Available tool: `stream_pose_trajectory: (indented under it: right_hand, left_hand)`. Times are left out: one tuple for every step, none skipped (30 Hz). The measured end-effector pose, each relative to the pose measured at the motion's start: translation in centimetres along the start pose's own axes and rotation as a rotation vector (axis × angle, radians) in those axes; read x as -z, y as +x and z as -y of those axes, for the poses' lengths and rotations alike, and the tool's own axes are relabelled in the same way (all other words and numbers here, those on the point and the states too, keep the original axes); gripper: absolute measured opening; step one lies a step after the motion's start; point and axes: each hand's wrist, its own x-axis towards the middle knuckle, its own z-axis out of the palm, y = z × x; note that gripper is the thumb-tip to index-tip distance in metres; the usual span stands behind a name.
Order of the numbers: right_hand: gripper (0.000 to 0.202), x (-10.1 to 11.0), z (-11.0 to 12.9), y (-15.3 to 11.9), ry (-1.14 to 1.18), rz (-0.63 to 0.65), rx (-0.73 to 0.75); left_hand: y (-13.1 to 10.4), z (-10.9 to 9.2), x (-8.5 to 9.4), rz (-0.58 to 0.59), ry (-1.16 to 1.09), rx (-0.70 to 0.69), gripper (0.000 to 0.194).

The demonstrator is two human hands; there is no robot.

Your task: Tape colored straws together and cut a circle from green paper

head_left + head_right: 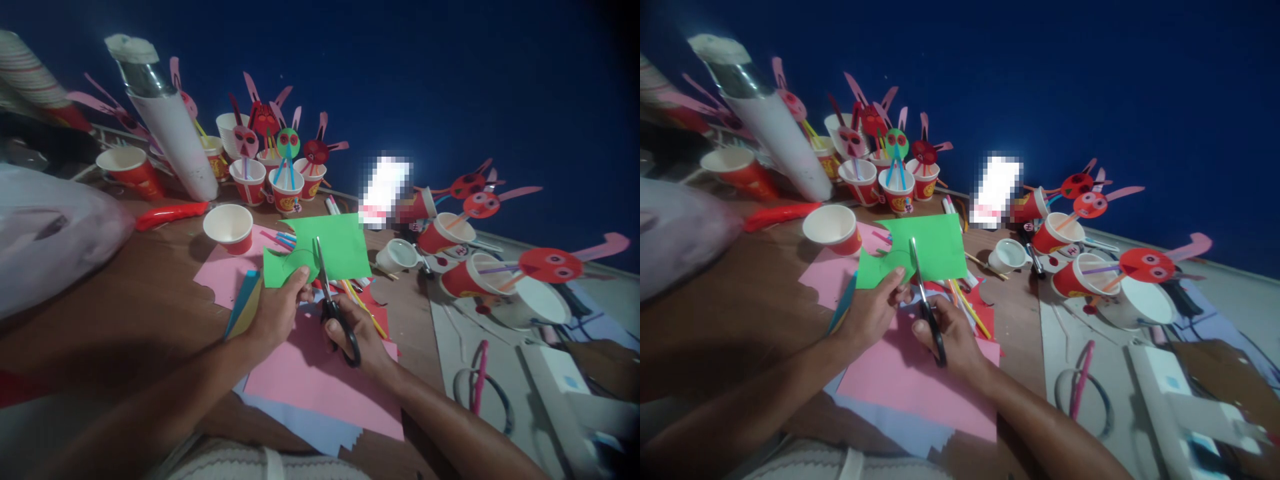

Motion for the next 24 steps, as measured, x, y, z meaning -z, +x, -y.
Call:
stream_pose_trajectory:
  right_hand:
    - [0.04, -0.02, 0.02, -0.01, 0.007, -0.001, -0.002]
    - [0.041, -0.03, 0.02, -0.02, 0.012, -0.002, -0.006]
    - [0.041, -0.04, 0.02, -0.02, 0.015, -0.005, -0.01]
    - [0.041, -0.05, 0.03, -0.02, 0.015, -0.006, -0.015]
    - [0.041, -0.05, 0.04, -0.02, 0.014, -0.008, -0.019]
    - [0.042, -0.04, 0.06, -0.01, 0.013, -0.008, -0.023]
    - [0.042, -0.04, 0.09, 0.0, 0.012, -0.008, -0.028]
    - [0.043, -0.02, 0.12, 0.01, 0.012, -0.007, -0.033]
    - [0.043, -0.01, 0.15, 0.01, 0.013, -0.007, -0.037]
    - [0.043, 0.0, 0.17, 0.0, 0.014, -0.006, -0.041]
    - [0.043, 0.01, 0.19, 0.0, 0.015, -0.006, -0.043]
    - [0.043, 0.02, 0.19, -0.01, 0.016, -0.004, -0.044]
    - [0.043, 0.02, 0.18, -0.02, 0.015, -0.002, -0.045]
    - [0.043, 0.02, 0.16, -0.02, 0.014, -0.001, -0.045]
    - [0.044, 0.02, 0.14, -0.02, 0.013, 0.0, -0.046]
    - [0.044, 0.02, 0.13, -0.01, 0.013, -0.001, -0.045]
    - [0.044, 0.03, 0.11, 0.0, 0.016, 0.001, -0.043]
    - [0.044, 0.03, 0.11, 0.01, 0.019, 0.003, -0.039]
    - [0.043, 0.04, 0.11, 0.03, 0.023, 0.004, -0.034]
    - [0.043, 0.05, 0.11, 0.04, 0.027, 0.006, -0.031]
    - [0.043, 0.06, 0.1, 0.05, 0.029, 0.008, -0.028]
    - [0.043, 0.07, 0.1, 0.06, 0.03, 0.009, -0.028]
    - [0.043, 0.09, 0.09, 0.06, 0.031, 0.01, -0.031]
    - [0.043, 0.1, 0.07, 0.06, 0.03, 0.01, -0.036]
  left_hand:
    - [0.02, -0.05, -0.04, -0.003, 0.004, -0.001, 0.027]
    - [0.04, -0.1, -0.07, -0.003, 0.005, -0.003, 0.027]
    - [0.06, -0.13, -0.1, -0.002, 0.002, -0.006, 0.028]
    - [0.08, -0.16, -0.12, -0.001, -0.002, -0.004, 0.027]
    - [0.09, -0.18, -0.14, 0.002, -0.007, -0.001, 0.027]
    - [0.09, -0.2, -0.15, 0.007, -0.01, 0.005, 0.027]
    - [0.08, -0.23, -0.17, 0.011, -0.013, 0.012, 0.027]
    - [0.05, -0.27, -0.19, 0.011, -0.017, 0.017, 0.028]
    - [0.02, -0.32, -0.22, 0.008, -0.019, 0.02, 0.028]
    - [-0.02, -0.38, -0.24, 0.003, -0.016, 0.024, 0.028]
    - [-0.05, -0.44, -0.28, -0.001, -0.011, 0.028, 0.028]
    - [-0.08, -0.5, -0.3, -0.004, -0.006, 0.031, 0.028]
    - [-0.1, -0.54, -0.33, -0.003, -0.003, 0.037, 0.029]
    - [-0.12, -0.57, -0.34, -0.001, -0.003, 0.044, 0.029]
    - [-0.12, -0.58, -0.35, 0.001, -0.008, 0.047, 0.029]
    - [-0.12, -0.59, -0.36, 0.003, -0.016, 0.046, 0.029]
    - [-0.11, -0.59, -0.35, 0.001, -0.019, 0.043, 0.029]
    - [-0.11, -0.58, -0.34, 0.0, -0.019, 0.04, 0.029]
    - [-0.11, -0.58, -0.33, 0.001, -0.019, 0.033, 0.03]
    - [-0.1, -0.58, -0.31, 0.005, -0.021, 0.029, 0.03]
    - [-0.1, -0.58, -0.29, 0.009, -0.023, 0.036, 0.03]
    - [-0.09, -0.58, -0.27, 0.012, -0.026, 0.049, 0.03]
    - [-0.07, -0.59, -0.25, 0.014, -0.03, 0.062, 0.03]
    - [-0.05, -0.58, -0.23, 0.014, -0.034, 0.076, 0.031]
